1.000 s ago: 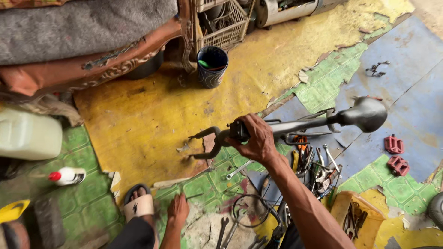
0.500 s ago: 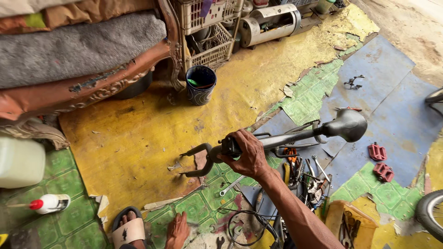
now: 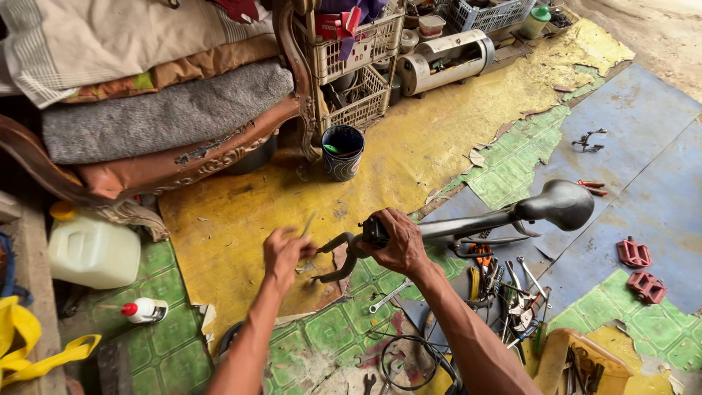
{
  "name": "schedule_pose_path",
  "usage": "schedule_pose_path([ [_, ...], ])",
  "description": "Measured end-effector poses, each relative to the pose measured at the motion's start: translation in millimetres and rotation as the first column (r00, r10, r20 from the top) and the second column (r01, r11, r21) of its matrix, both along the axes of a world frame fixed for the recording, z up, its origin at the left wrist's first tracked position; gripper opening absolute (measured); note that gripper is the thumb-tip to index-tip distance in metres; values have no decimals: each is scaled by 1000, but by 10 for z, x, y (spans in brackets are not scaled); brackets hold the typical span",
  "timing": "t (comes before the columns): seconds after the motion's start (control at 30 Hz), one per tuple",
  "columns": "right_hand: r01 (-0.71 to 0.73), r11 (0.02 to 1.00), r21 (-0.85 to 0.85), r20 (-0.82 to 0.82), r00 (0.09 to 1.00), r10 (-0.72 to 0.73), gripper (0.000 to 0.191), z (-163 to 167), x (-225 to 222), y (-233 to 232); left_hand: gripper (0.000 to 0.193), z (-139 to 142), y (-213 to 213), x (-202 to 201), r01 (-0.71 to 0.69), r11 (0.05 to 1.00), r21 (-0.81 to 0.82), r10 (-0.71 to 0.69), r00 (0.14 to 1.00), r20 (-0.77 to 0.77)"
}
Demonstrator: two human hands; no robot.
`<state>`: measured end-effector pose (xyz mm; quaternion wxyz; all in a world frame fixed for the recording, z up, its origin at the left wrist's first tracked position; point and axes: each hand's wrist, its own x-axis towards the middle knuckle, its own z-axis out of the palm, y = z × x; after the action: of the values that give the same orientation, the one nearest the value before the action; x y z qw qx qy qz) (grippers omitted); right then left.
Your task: The person uses a screwdriver to adjust a bolt on the bicycle frame near the seat post. They then lift and reposition the frame to inspect the underside and rear triangle.
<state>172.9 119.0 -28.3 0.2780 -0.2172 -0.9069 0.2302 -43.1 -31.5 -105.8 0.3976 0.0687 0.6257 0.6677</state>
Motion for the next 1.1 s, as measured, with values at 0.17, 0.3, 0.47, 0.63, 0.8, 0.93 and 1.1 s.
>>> schedule_pose_path([
  [0.17,21,1000,3,-9,1000,-21,53,2,-23,4,24,427,225,213,167,974,152,-182,979,93],
  [0.3,-3,1000,20,-24,1000,3,52,-23,2,14,22,294,491,488,64,986,157,-80,991,103],
  [0.47,5,1000,-3,-3,1000,-5,53,-56,40,-37,20,73,621,627,-18,962,272,-31,984,175],
  [0.63,-11,999,34,-47,999,13,52,22,13,-32,23,200,646,740,-69,951,303,36,993,114],
  [0.8,-31,998,55,-87,996,36,50,67,15,-45,52,378,589,779,-103,991,90,107,994,-38],
  [0.93,-17,999,29,-78,997,20,49,54,14,-56,23,401,569,672,80,981,177,-65,994,-89],
  [1.1,-25,998,54,-86,996,30,50,37,15,-30,18,348,588,512,227,959,170,-212,972,-102],
])
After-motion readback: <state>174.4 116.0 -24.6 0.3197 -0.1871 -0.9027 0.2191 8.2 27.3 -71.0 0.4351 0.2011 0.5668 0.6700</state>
